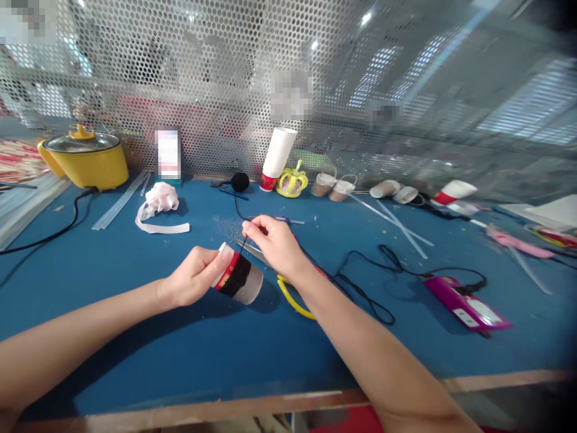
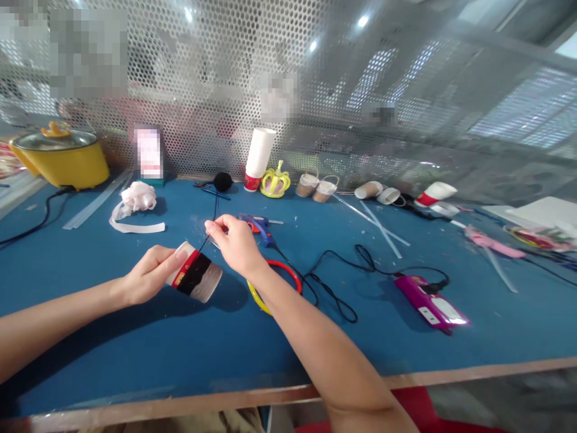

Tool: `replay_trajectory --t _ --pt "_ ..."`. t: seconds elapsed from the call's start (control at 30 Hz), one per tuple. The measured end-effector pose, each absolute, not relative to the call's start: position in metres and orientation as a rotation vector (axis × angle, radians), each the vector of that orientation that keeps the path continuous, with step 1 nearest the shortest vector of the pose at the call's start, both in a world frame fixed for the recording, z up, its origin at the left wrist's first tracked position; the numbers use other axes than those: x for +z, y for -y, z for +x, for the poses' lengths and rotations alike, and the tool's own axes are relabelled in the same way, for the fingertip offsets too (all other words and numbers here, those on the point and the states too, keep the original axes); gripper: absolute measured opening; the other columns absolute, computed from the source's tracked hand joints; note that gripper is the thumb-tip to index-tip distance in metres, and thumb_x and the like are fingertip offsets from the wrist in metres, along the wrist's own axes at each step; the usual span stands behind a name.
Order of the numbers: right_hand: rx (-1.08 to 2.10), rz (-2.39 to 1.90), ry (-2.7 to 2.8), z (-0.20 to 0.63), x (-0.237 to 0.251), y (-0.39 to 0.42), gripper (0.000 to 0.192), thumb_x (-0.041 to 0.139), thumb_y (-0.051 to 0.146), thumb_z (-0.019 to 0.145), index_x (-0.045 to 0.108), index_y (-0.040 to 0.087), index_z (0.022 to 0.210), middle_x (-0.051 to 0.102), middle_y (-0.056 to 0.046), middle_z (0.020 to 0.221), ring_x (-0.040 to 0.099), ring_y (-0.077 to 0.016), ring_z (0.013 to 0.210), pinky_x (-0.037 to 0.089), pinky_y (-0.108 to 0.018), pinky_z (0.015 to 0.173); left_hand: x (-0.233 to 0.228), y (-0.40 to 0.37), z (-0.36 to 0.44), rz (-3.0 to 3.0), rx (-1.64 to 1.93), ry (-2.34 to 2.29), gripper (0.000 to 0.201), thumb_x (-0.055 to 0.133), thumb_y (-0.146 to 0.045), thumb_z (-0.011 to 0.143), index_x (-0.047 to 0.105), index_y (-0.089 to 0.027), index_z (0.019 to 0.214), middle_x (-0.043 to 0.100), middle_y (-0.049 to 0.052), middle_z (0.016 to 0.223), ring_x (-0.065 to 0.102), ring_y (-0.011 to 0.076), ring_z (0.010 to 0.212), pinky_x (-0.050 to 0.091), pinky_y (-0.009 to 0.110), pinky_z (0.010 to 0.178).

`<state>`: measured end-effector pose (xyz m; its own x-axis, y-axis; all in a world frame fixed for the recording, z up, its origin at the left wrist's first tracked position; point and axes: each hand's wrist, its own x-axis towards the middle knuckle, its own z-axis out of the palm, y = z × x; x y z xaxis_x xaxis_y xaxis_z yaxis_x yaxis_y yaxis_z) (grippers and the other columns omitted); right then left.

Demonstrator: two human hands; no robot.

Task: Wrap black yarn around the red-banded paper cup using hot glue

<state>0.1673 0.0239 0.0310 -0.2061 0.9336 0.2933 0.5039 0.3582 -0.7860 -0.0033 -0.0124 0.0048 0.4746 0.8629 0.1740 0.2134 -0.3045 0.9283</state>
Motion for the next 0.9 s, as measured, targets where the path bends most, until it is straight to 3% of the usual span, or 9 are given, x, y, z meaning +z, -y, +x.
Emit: replay_trajectory --t 0.63,0.9 --pt "0.906 -1.269 1.899 0.161 0.022 -0.022 0.025 0.051 0.036 0.079 0.055 0.017 0.063 0.058 0.0 0.061 0.051 -0.0118 0.057 0.037 -0.024 0.056 0.002 0.013 -0.008 2.031 1.072 -0.787 0.048 0.027 -0.046 0.089 0.027 -0.018 0.05 0.029 -0.004 0.047 0.022 0.0066 0.044 0.023 0.025 0.043" --pt "0.984 -1.319 1.89 0.16 0.021 -0.02 0.028 0.05 0.04 0.078 0.05 0.017 0.06 0.047 0.004 0.052 0.041 -0.0091 0.048 0.028 -0.022 0.047 0.004 0.013 -0.007 1.894 1.032 -0.8 0.05 0.029 -0.049 0.088 0.026 -0.018 0.049 0.026 -0.005 0.047 0.021 0.0061 0.044 0.02 0.024 0.042"
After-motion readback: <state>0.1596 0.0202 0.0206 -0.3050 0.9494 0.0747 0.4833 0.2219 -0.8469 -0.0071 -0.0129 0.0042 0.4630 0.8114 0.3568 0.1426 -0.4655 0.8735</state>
